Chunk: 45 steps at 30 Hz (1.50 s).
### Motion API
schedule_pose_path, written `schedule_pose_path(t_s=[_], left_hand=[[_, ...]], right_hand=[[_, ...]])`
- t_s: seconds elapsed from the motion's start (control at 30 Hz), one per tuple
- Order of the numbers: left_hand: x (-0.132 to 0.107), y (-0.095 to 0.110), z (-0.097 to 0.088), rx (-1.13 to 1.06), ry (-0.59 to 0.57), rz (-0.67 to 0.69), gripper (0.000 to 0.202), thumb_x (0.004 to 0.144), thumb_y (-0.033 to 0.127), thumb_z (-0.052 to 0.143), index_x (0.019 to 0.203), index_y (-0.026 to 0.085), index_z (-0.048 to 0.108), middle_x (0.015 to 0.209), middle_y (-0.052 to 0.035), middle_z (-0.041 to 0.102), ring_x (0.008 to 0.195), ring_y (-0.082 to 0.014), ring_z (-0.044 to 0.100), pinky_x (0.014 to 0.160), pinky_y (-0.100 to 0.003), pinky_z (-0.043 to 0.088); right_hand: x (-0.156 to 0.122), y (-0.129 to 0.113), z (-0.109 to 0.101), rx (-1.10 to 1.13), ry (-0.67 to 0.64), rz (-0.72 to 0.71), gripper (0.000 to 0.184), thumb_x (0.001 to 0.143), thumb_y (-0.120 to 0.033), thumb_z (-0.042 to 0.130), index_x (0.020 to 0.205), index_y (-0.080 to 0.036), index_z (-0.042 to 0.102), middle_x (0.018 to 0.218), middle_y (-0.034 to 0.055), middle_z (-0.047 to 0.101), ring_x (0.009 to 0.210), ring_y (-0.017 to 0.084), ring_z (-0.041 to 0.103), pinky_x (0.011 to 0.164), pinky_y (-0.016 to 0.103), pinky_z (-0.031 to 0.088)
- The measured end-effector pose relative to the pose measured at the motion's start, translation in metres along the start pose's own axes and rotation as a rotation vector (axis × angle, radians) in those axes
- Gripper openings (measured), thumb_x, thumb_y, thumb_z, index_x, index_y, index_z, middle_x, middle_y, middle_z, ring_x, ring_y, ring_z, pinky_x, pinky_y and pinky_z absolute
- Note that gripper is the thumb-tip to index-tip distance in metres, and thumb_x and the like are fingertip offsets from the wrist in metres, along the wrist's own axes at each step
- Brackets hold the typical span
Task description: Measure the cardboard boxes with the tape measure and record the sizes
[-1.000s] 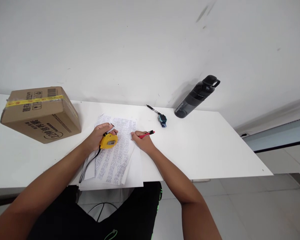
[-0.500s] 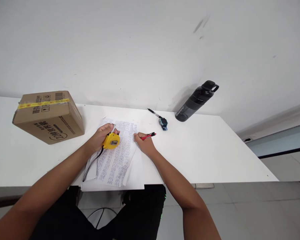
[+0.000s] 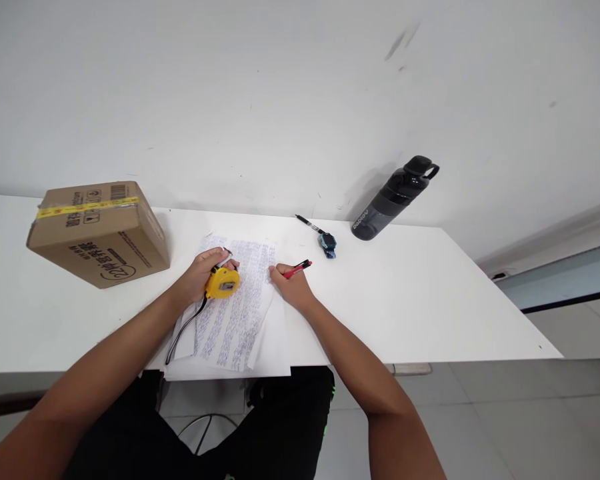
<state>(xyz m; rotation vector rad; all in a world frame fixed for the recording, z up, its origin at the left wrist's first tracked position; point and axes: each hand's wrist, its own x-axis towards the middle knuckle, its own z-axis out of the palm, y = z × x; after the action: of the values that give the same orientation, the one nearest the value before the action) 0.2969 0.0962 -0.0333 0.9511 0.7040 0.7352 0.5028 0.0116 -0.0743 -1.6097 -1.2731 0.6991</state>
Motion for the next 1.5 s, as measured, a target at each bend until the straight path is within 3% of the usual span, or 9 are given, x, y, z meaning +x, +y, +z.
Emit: schedule_pose_path(t_s=[0.2,0.3,0.47,0.67,0.87,1.07,1.23,1.37,1.5], left_hand=[[0.002,-0.003,-0.004,-0.034,-0.057,0.032,0.035,0.072,0.046,0.075,0.078,0.017,0.056,0.071,-0.0011,0.065,0.064,-0.0131,0.061,0.059,-0.025,0.047],[0.003,-0.006,-0.006,-0.027,-0.067,0.05,0.037,0.073,0.048,0.074,0.077,0.017,0.055,0.075,-0.0017,0.066,0.063,-0.0125,0.061,0.06,-0.025,0.048],[0.003,-0.007,-0.006,-0.015,-0.07,0.053,0.039,0.072,0.051,0.075,0.076,0.017,0.055,0.078,-0.0027,0.066,0.062,-0.0123,0.061,0.059,-0.026,0.049],[0.001,-0.007,-0.006,-0.009,-0.068,0.064,0.042,0.069,0.054,0.075,0.075,0.016,0.058,0.08,-0.004,0.067,0.057,-0.0107,0.058,0.054,-0.025,0.047],[-0.001,-0.019,-0.009,-0.07,-0.076,0.084,0.047,0.06,0.055,0.08,0.074,0.016,0.057,0.079,-0.0047,0.067,0.054,-0.011,0.057,0.05,-0.025,0.043],[-0.002,-0.023,-0.015,-0.107,-0.153,0.072,0.049,0.058,0.055,0.081,0.074,0.015,0.058,0.082,-0.0071,0.068,0.056,-0.0114,0.057,0.054,-0.027,0.041],[-0.004,-0.024,-0.018,-0.103,-0.2,0.047,0.048,0.055,0.053,0.082,0.075,0.015,0.059,0.082,-0.0051,0.068,0.058,-0.0109,0.056,0.056,-0.027,0.042],[-0.026,-0.01,-0.012,-0.13,-0.233,0.085,0.05,0.054,0.053,0.083,0.076,0.016,0.057,0.075,-0.0027,0.064,0.056,-0.0111,0.055,0.054,-0.025,0.041],[-0.075,0.037,0.003,-0.252,-0.267,0.364,0.05,0.064,0.059,0.076,0.079,0.017,0.055,0.087,-0.0061,0.065,0.069,-0.0137,0.06,0.065,-0.028,0.047]], right_hand=[[-0.001,-0.003,0.001,-0.044,-0.002,-0.006,0.042,0.085,-0.047,0.051,0.054,-0.02,0.055,0.057,-0.0002,0.054,0.059,0.015,0.048,0.06,0.029,0.04],[-0.001,-0.005,-0.004,-0.157,0.107,-0.017,0.043,0.088,-0.051,0.048,0.06,-0.02,0.059,0.06,0.001,0.058,0.062,0.016,0.052,0.062,0.029,0.041],[0.009,0.009,-0.017,-0.432,0.298,-0.156,0.034,0.088,-0.046,0.049,0.098,-0.02,0.068,0.094,0.007,0.068,0.077,0.02,0.059,0.072,0.032,0.045],[0.018,0.031,-0.021,-0.495,0.28,-0.057,0.046,0.084,-0.031,0.046,0.128,-0.021,0.057,0.103,0.0079,0.067,0.068,0.018,0.057,0.074,0.038,0.049],[0.006,0.013,-0.01,-0.327,0.58,-0.332,0.055,0.089,-0.039,0.047,0.14,-0.019,0.043,0.119,0.0151,0.056,0.077,0.018,0.058,0.063,0.032,0.049],[-0.007,-0.007,0.027,-0.274,0.207,-0.489,0.046,0.093,-0.044,0.046,0.133,-0.021,0.049,0.124,0.0147,0.058,0.106,0.027,0.059,0.089,0.046,0.048],[-0.006,0.005,0.029,-0.521,0.192,-0.612,0.047,0.092,-0.049,0.045,0.125,-0.018,0.056,0.125,0.0181,0.058,0.12,0.033,0.052,0.101,0.056,0.038],[-0.006,-0.014,0.024,-0.484,0.009,-0.481,0.056,0.086,-0.062,0.047,0.123,-0.021,0.058,0.117,0.0158,0.064,0.115,0.035,0.056,0.102,0.058,0.037],[-0.021,-0.074,0.053,0.01,-0.25,-0.304,0.08,0.079,-0.073,0.051,0.142,-0.026,0.035,0.116,0.0124,0.064,0.109,0.03,0.061,0.089,0.048,0.05]])
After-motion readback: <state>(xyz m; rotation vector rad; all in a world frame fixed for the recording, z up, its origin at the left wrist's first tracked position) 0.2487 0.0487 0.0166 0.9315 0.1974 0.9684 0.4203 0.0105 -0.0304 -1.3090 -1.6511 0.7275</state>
